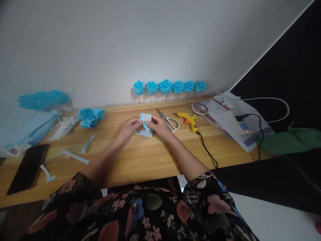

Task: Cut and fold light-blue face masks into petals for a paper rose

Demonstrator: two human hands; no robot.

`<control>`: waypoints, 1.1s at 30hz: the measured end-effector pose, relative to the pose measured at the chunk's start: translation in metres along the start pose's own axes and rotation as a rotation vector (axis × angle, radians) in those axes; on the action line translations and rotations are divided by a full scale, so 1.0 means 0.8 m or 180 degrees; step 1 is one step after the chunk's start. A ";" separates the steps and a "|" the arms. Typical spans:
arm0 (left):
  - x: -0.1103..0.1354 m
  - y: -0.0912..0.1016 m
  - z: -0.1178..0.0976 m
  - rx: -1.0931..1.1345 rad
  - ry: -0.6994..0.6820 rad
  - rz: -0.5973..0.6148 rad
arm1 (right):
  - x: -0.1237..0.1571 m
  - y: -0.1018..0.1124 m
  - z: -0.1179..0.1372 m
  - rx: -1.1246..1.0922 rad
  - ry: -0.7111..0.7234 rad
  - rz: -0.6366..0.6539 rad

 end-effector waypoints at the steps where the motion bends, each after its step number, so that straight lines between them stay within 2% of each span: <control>1: 0.000 -0.001 0.000 -0.0032 0.0049 0.0091 | 0.000 0.001 0.001 -0.0003 -0.0047 -0.0042; 5: 0.002 -0.005 0.003 -0.0156 0.0213 0.0439 | 0.003 0.004 0.004 0.0054 -0.0108 -0.0069; 8: 0.002 -0.007 0.005 -0.0203 0.0270 0.0537 | 0.003 0.006 0.005 0.0162 -0.0010 -0.0073; 18: 0.002 -0.003 0.003 -0.0076 0.0202 0.0407 | 0.001 0.011 0.008 0.0254 0.0149 -0.0286; 29: -0.003 0.002 0.006 0.0160 0.0178 0.0252 | -0.002 0.015 0.013 0.0427 0.0701 -0.0261; 33: -0.003 0.003 0.006 0.0265 0.0155 0.0272 | -0.003 0.016 0.014 0.0486 0.0773 -0.0181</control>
Point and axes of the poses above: each hand's wrist, its own x-axis away from the middle knuckle, its own y-axis out of the back of the hand, z = x × y, the point moved 2 cm from there along -x, towards the middle knuckle, and after that the axes turned 15 degrees about x, right-handed, at the moved point
